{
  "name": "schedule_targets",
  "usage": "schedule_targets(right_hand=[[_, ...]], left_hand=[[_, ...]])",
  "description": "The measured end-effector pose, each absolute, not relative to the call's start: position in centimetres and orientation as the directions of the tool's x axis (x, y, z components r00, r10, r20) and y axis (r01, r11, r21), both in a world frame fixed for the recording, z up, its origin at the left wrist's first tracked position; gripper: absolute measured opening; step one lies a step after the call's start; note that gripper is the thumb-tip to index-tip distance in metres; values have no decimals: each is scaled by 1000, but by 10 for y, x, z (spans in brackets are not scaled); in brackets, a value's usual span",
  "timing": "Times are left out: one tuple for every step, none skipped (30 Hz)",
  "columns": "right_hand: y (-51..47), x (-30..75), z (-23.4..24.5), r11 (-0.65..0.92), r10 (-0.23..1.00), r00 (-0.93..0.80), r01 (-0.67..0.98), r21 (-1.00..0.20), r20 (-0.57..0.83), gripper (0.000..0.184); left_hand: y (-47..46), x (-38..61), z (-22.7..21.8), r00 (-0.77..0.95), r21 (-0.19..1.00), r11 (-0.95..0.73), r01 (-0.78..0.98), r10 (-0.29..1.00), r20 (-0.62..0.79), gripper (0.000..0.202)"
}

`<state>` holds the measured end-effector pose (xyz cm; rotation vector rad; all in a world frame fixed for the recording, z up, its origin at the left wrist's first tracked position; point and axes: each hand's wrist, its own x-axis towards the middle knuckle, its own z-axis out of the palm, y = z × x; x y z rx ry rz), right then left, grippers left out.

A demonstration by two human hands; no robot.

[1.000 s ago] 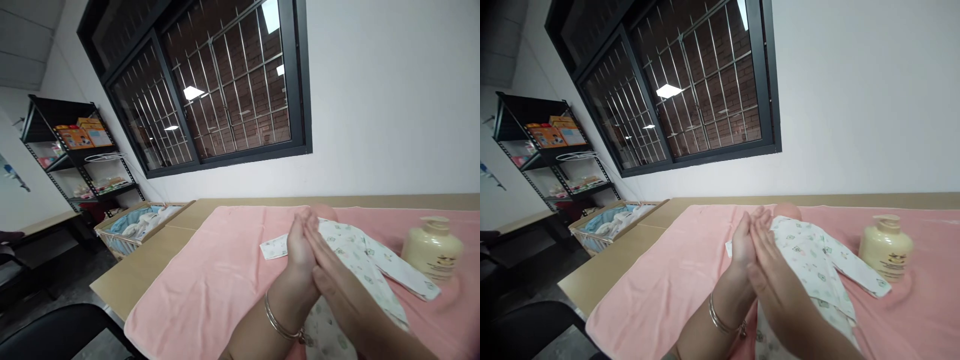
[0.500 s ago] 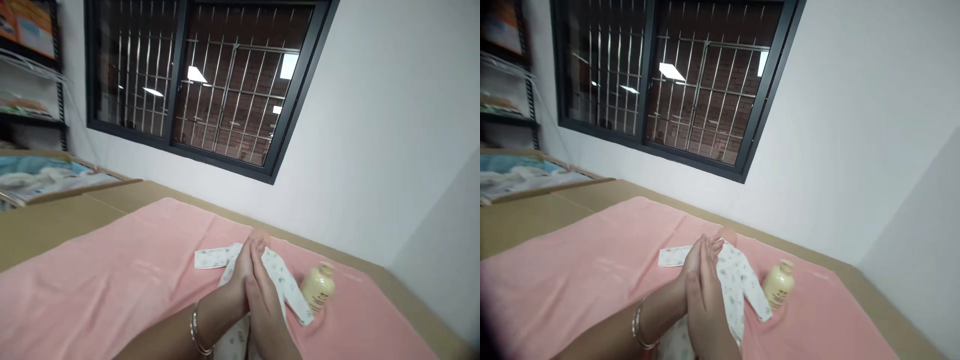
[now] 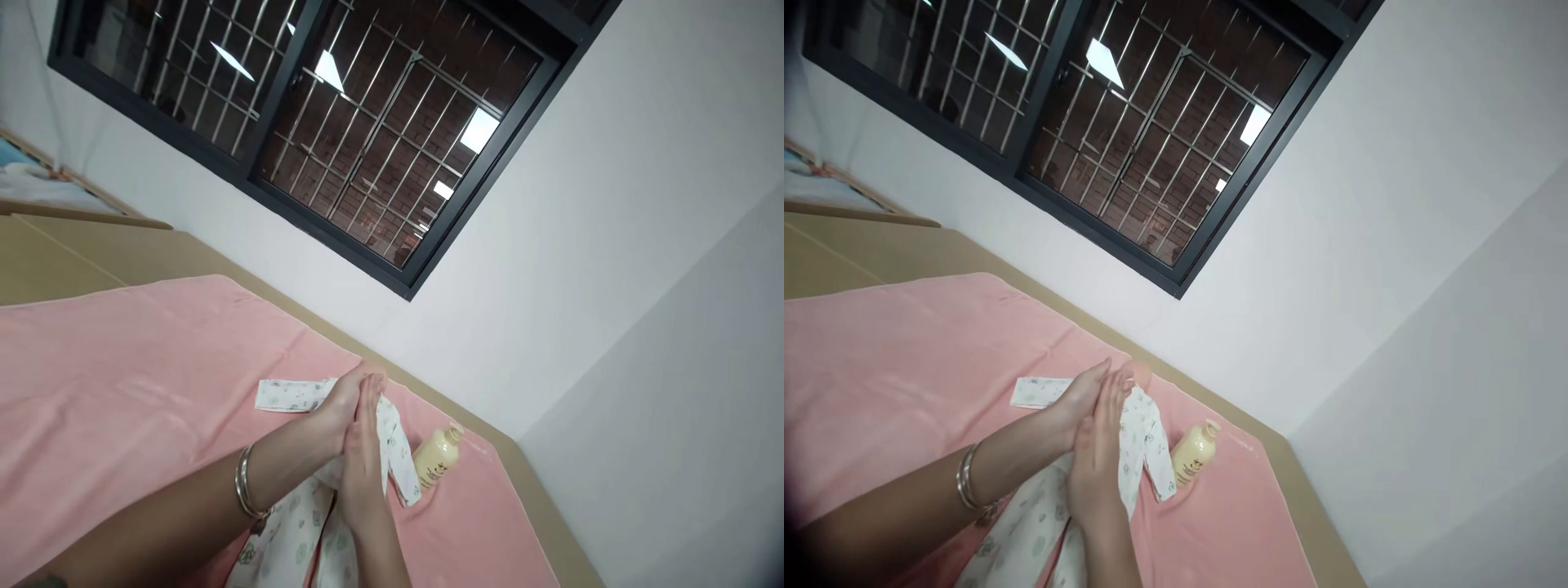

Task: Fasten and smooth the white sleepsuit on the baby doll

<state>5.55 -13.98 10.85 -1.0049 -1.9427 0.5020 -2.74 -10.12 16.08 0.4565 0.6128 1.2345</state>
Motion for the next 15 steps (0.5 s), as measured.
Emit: schedule_targets(right_hand=[[-148, 53, 111, 592, 806, -322, 453, -667, 497, 62], [-156, 50, 113, 587, 809, -344, 452, -672, 477, 63], [-164, 48, 115, 582, 812, -362, 452, -676, 457, 64], [-171, 47, 116, 578, 815, -372, 454, -678, 445, 63], [-177, 46, 118, 576, 816, -375, 455, -679, 441, 62], [-182, 46, 119, 580, 813, -372, 453, -678, 447, 61], [-186, 46, 119, 587, 809, -368, 450, -673, 459, 60], [-188, 46, 120, 597, 802, -364, 449, -665, 474, 59], [-188, 46, 122, 609, 793, -363, 450, -653, 490, 59], [-187, 47, 123, 622, 783, -364, 452, -639, 505, 59], [-184, 48, 124, 636, 772, -366, 457, -622, 520, 58], [-179, 51, 125, 650, 760, -365, 465, -601, 539, 58], [-172, 54, 125, 661, 748, -357, 477, -579, 560, 57], [-162, 58, 125, 669, 737, -342, 491, -558, 583, 57], [-151, 63, 123, 672, 729, -321, 505, -542, 604, 58]], left_hand=[[-98, -33, 163, 199, 651, 259, -713, 966, -167, 39], [-96, -39, 164, 198, 672, 238, -702, 971, -137, 39], [-94, -45, 165, 205, 685, 217, -696, 974, -100, 41], [-93, -49, 166, 234, 685, 210, -698, 971, -59, 42], [-93, -52, 167, 269, 673, 214, -708, 963, -23, 43], [-95, -53, 167, 297, 653, 222, -724, 955, 4, 44], [-97, -52, 167, 310, 630, 225, -743, 950, 26, 44], [-100, -50, 166, 305, 609, 219, -762, 952, 40, 43], [-104, -47, 165, 288, 592, 207, -779, 957, 45, 41], [-109, -42, 164, 270, 579, 197, -791, 962, 42, 40], [-113, -37, 162, 262, 571, 198, -797, 965, 31, 41], [-117, -32, 161, 268, 567, 213, -796, 963, 15, 42], [-119, -27, 159, 283, 566, 231, -791, 959, 4, 45], [-119, -22, 157, 289, 574, 233, -785, 957, 6, 47], [-117, -19, 154, 269, 595, 201, -778, 963, 27, 47]])
